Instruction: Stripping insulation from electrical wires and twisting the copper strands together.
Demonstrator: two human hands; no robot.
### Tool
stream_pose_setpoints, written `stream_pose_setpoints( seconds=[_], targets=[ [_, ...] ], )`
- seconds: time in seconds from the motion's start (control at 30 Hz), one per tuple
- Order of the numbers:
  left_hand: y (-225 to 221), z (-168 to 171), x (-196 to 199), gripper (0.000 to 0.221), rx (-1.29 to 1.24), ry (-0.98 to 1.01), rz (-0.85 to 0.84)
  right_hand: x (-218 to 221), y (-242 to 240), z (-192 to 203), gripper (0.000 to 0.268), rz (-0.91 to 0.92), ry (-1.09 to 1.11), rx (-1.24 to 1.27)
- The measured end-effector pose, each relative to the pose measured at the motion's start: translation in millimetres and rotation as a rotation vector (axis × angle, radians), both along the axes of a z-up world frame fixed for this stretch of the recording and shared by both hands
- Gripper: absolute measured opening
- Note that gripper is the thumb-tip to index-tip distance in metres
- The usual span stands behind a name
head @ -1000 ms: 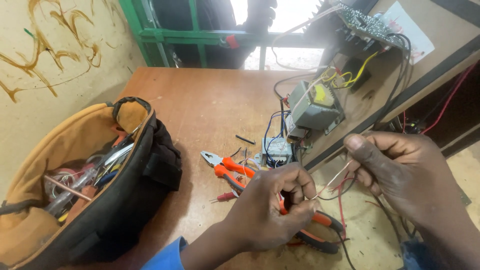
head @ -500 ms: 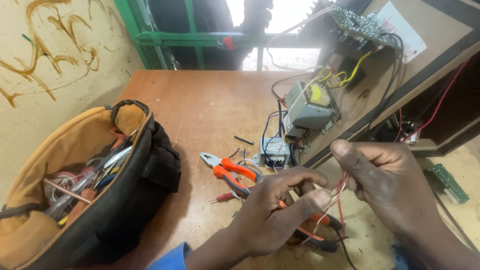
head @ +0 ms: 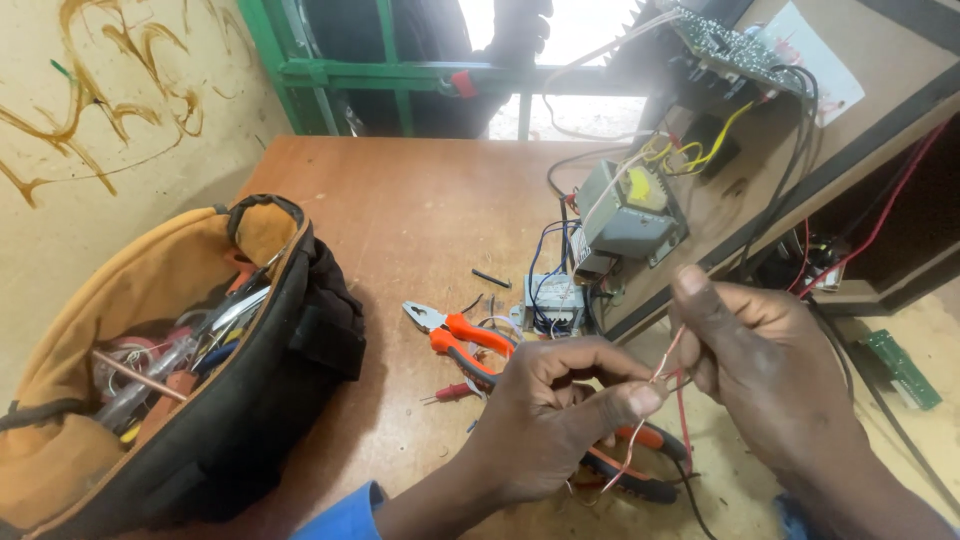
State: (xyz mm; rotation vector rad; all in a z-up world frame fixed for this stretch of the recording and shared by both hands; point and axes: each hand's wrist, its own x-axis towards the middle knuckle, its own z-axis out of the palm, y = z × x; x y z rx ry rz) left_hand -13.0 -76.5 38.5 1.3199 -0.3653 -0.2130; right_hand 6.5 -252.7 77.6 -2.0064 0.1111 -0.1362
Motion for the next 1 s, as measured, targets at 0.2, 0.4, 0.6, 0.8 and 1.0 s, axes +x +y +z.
stream_pose_setpoints(
  seconds=[0.2, 0.4, 0.6, 0.8, 1.0],
  targets=[
    [-0.4, 0.8, -0.3, 0.024, -0.017, -0.013, 0.053, 5.1, -7.3, -5.5, 0.071, 0.045, -0.066, 0.352],
    [2.5, -0.7, -0.5, 0.023, -0.119, -0.034, 0.032, 5.9, -13.7, -14.7, 0.039, 0.207, -0.07, 0.302],
    [7.8, -1.0, 2.1, 0.018, 0.039, -0.133, 0.109, 2.3, -4.7, -8.1, 0.02, 0.244, -0.044, 0.141],
    [8.8, -1.2, 2.2, 0.019, 0.042, -0.101, 0.101, 1.6, -4.4, -6.0, 0.019, 0.289, -0.105, 0.068],
    [9.1, -1.9, 2.8, 0.017, 0.071, -0.136, 0.155, 4.5, -7.1, -8.2, 0.025, 0.338, -0.122, 0.134]
  ],
)
